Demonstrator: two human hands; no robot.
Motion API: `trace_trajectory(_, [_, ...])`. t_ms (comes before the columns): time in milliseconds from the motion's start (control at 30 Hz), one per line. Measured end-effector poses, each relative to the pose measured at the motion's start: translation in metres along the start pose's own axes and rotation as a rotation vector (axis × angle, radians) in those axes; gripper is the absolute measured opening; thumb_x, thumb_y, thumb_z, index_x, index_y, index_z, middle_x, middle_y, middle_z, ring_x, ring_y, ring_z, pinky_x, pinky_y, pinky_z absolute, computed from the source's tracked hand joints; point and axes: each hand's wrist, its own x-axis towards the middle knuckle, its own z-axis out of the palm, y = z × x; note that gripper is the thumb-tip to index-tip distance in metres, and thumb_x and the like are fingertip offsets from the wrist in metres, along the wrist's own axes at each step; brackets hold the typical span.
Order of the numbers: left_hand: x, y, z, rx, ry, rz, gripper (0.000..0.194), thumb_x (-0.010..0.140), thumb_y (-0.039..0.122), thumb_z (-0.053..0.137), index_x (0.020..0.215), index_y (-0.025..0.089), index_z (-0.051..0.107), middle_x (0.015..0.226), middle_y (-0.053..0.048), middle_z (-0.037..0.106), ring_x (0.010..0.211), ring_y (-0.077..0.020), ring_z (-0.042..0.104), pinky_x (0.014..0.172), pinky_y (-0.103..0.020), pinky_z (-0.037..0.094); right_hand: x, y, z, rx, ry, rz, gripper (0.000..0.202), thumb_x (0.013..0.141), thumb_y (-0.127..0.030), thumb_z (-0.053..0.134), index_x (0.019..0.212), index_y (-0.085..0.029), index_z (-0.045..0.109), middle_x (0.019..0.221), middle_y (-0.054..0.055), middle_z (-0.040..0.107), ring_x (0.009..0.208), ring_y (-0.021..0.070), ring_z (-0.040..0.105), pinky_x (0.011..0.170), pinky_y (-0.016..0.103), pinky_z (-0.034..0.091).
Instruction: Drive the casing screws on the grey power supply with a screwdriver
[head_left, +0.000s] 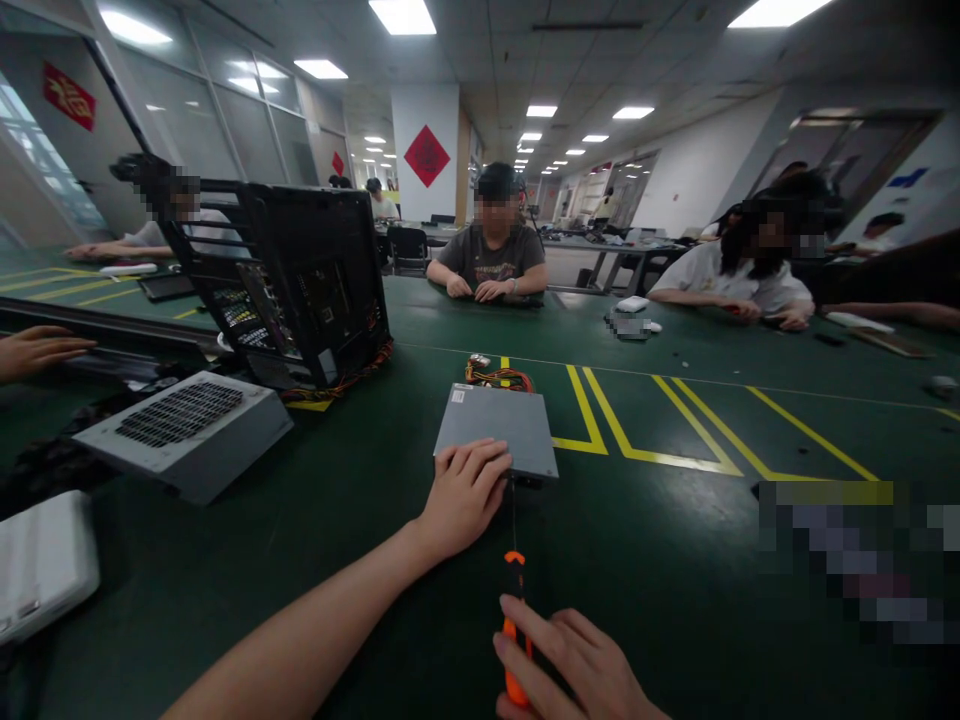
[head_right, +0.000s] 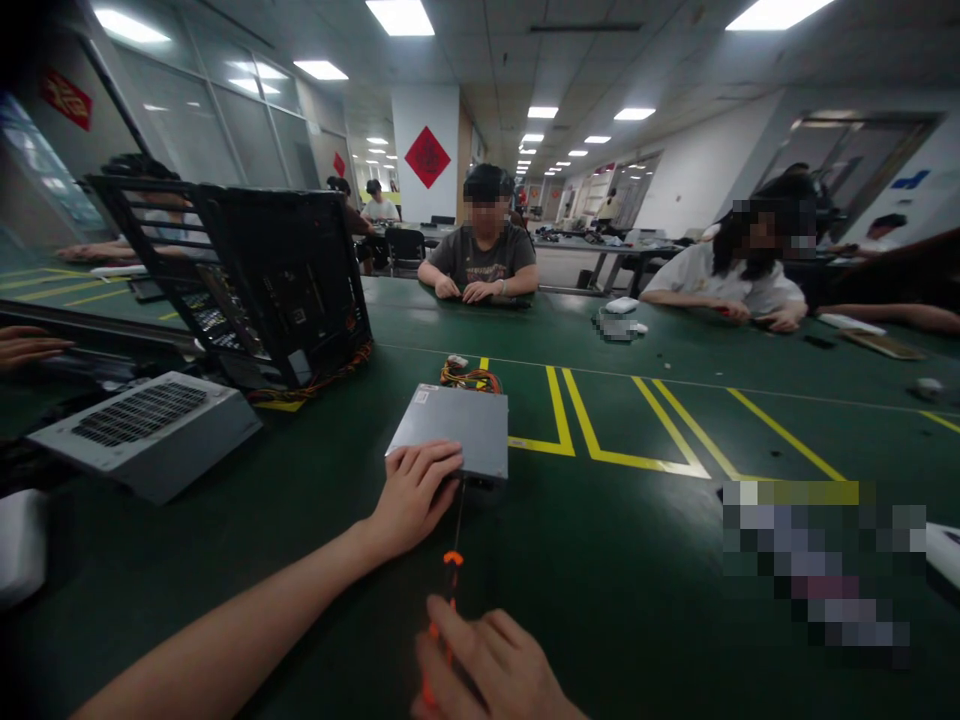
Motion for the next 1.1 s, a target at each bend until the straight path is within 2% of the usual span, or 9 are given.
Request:
trace_trajectory(133, [0.000, 0.000, 0.000, 0.007, 0.003, -0.004, 0.024, 0.085, 0.022, 0.045, 0.108, 0.021, 0.050, 0.118, -0.003, 0.055, 0.111, -0.0172, 0.046, 0.087, -0.035, 0.029, -0.001, 0.000, 0.001, 0.034, 0.090, 0.019, 0.019, 0.082, -0.028, 0.050, 0.088, -0.011, 0.055, 0.086, 0.015, 0.068, 0.069, 0.0145, 0.064, 0.057, 0.021, 0.051])
trace_trajectory(333, [0.000, 0.000, -0.001, 0.022, -0.009, 0.005, 0.025, 0.084, 0.023, 0.045, 0.109, 0.021, 0.050, 0.119, -0.005, 0.054, 0.111, -0.0184, 0.045, 0.086, -0.036, 0.029, -0.002, -0.007, -0.002, -0.061, 0.077, 0.133, 0.015, 0.079, -0.021, 0.051, 0.092, -0.013, 0.055, 0.086, 0.012, 0.068, 0.074, 0.0164, 0.065, 0.064, 0.022, 0.054])
trace_trajectory(467, [-0.001, 0.000, -0.001, 0.010, -0.005, 0.004, 0.024, 0.085, 0.023, 0.043, 0.109, 0.021, 0.050, 0.119, -0.004, 0.054, 0.111, -0.0182, 0.045, 0.086, -0.036, 0.029, -0.010, -0.017, -0.002, 0.008, 0.087, 0.363, 0.024, 0.080, -0.022, 0.049, 0.103, -0.013, 0.052, 0.093, 0.014, 0.063, 0.081, 0.0185, 0.064, 0.064, 0.021, 0.055])
trace_trajectory(533, [-0.001, 0.000, -0.001, -0.001, -0.010, 0.000, 0.024, 0.086, 0.023, 0.042, 0.109, 0.021, 0.049, 0.120, -0.004, 0.054, 0.112, -0.0181, 0.045, 0.086, -0.036, 0.028, -0.015, -0.022, 0.001, 0.180, 0.069, 0.612, 0.030, 0.080, -0.024, 0.051, 0.108, -0.014, 0.048, 0.098, 0.014, 0.060, 0.083, 0.0194, 0.064, 0.066, 0.024, 0.055])
trace_trajectory(633, [-0.002, -0.001, -0.001, -0.015, -0.011, -0.003, 0.024, 0.086, 0.023, 0.042, 0.109, 0.021, 0.049, 0.119, -0.003, 0.054, 0.112, -0.0177, 0.044, 0.087, -0.037, 0.028, -0.018, -0.028, 0.009, 0.638, 0.110, 1.009, 0.030, 0.081, -0.024, 0.049, 0.110, -0.018, 0.044, 0.098, 0.010, 0.061, 0.081, 0.0192, 0.065, 0.070, 0.029, 0.055])
trace_trajectory(733, [-0.003, -0.001, -0.001, -0.021, -0.010, 0.001, 0.024, 0.086, 0.022, 0.042, 0.109, 0.021, 0.049, 0.119, -0.003, 0.054, 0.113, -0.0177, 0.044, 0.087, -0.037, 0.028, -0.008, -0.030, 0.018, 1.133, 0.290, 1.303, 0.024, 0.078, -0.026, 0.053, 0.100, -0.018, 0.050, 0.101, 0.010, 0.060, 0.087, 0.0221, 0.063, 0.067, 0.033, 0.055])
trace_trajectory(833, [-0.003, -0.001, -0.002, -0.023, -0.009, -0.003, 0.024, 0.086, 0.022, 0.042, 0.109, 0.021, 0.049, 0.120, -0.004, 0.053, 0.113, -0.0178, 0.044, 0.087, -0.036, 0.028, 0.012, -0.033, 0.024, 1.482, 0.493, 1.623, 0.019, 0.072, -0.023, 0.062, 0.088, -0.017, 0.055, 0.084, 0.005, 0.061, 0.072, 0.0147, 0.062, 0.049, 0.021, 0.049])
trace_trajectory(933, [-0.003, -0.001, -0.002, -0.021, -0.009, -0.001, 0.024, 0.086, 0.022, 0.041, 0.109, 0.021, 0.049, 0.120, -0.004, 0.053, 0.113, -0.0181, 0.044, 0.088, -0.037, 0.027, 0.030, -0.038, 0.029, 1.614, 0.595, 1.721, 0.017, 0.068, -0.023, 0.067, 0.079, -0.017, 0.055, 0.072, 0.000, 0.057, 0.052, 0.0069, 0.052, 0.033, 0.013, 0.032])
trace_trajectory(1100, [-0.003, -0.001, -0.002, -0.010, -0.002, 0.001, 0.024, 0.085, 0.022, 0.043, 0.109, 0.021, 0.049, 0.119, -0.004, 0.054, 0.112, -0.0181, 0.044, 0.087, -0.036, 0.028, 0.045, -0.046, 0.033, 1.699, 0.654, 1.790, 0.014, 0.077, -0.031, 0.057, 0.081, -0.017, 0.055, 0.073, 0.001, 0.057, 0.054, 0.0063, 0.051, 0.039, 0.015, 0.036])
